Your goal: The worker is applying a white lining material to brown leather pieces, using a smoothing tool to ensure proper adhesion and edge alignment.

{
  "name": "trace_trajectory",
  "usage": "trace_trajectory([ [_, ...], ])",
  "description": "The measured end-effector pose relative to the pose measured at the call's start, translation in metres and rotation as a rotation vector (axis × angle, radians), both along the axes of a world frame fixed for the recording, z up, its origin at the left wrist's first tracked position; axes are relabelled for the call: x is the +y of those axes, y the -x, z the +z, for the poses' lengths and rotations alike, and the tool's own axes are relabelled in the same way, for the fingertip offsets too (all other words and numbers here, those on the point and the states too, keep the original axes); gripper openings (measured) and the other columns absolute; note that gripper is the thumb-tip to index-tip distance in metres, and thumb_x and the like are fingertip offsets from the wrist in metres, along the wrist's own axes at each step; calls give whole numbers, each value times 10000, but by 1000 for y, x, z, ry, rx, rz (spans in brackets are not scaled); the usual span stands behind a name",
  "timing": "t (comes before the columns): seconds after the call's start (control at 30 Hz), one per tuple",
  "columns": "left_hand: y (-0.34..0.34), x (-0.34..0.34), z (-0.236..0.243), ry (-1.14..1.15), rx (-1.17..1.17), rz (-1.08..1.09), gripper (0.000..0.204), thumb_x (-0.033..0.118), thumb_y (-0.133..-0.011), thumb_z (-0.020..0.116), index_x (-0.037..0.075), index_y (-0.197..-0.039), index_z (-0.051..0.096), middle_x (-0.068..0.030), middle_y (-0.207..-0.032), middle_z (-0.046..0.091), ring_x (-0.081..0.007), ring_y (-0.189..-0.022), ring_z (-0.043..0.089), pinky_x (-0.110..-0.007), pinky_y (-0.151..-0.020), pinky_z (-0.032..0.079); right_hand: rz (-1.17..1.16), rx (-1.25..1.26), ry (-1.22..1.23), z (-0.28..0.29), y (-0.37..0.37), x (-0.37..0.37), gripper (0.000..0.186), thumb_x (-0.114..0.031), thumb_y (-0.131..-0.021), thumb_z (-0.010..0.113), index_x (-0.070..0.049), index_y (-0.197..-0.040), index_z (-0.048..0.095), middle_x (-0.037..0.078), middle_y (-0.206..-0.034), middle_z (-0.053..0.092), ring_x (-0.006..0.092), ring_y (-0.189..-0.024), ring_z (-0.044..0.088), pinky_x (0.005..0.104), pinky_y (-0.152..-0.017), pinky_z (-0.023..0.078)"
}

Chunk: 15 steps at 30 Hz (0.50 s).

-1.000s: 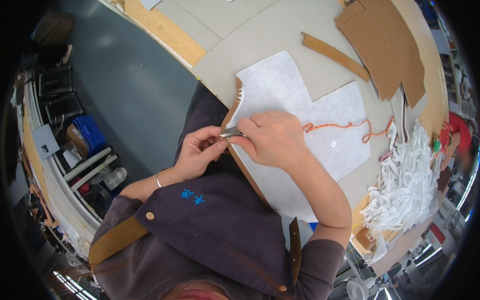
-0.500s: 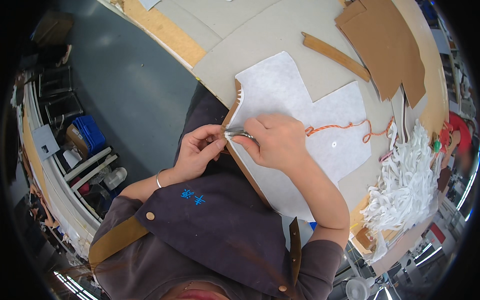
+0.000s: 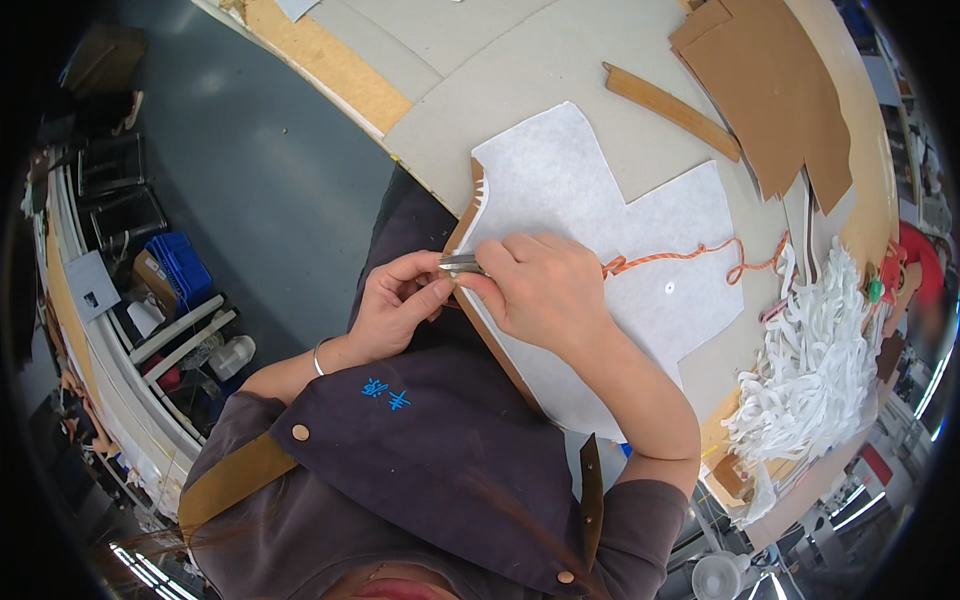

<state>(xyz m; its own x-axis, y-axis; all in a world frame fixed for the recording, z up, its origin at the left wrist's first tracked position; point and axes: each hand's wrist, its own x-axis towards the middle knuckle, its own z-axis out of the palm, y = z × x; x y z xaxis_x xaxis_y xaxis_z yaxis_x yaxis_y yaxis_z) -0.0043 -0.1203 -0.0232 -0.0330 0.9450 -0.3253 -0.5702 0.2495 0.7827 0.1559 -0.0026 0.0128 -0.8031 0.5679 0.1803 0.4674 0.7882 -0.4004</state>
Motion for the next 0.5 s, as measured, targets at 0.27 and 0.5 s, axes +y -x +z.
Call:
trace_trajectory([
  [0.27, -2, -2, -4, -3, 29, -14, 211, 31, -951, 605, 3, -1160, 626, 32, -890, 578, -18, -799, 522, -201, -702, 518, -66, 70, 181, -5, -4, 0, 295, -335, -829, 708, -127, -699, 544, 20, -568, 532, 222, -485, 550, 347, -421, 392],
  [0.5, -2, -4, -6, -40, 40, 42, 235, 9, -937, 612, 1, -1173, 614, 16, -910, 577, -37, -820, 532, -216, -724, 531, -63, 68, 34, -8, -7, -1, 313, -371, -815, 716, -135, -707, 542, 11, -577, 517, 211, -477, 537, 338, -417, 384],
])
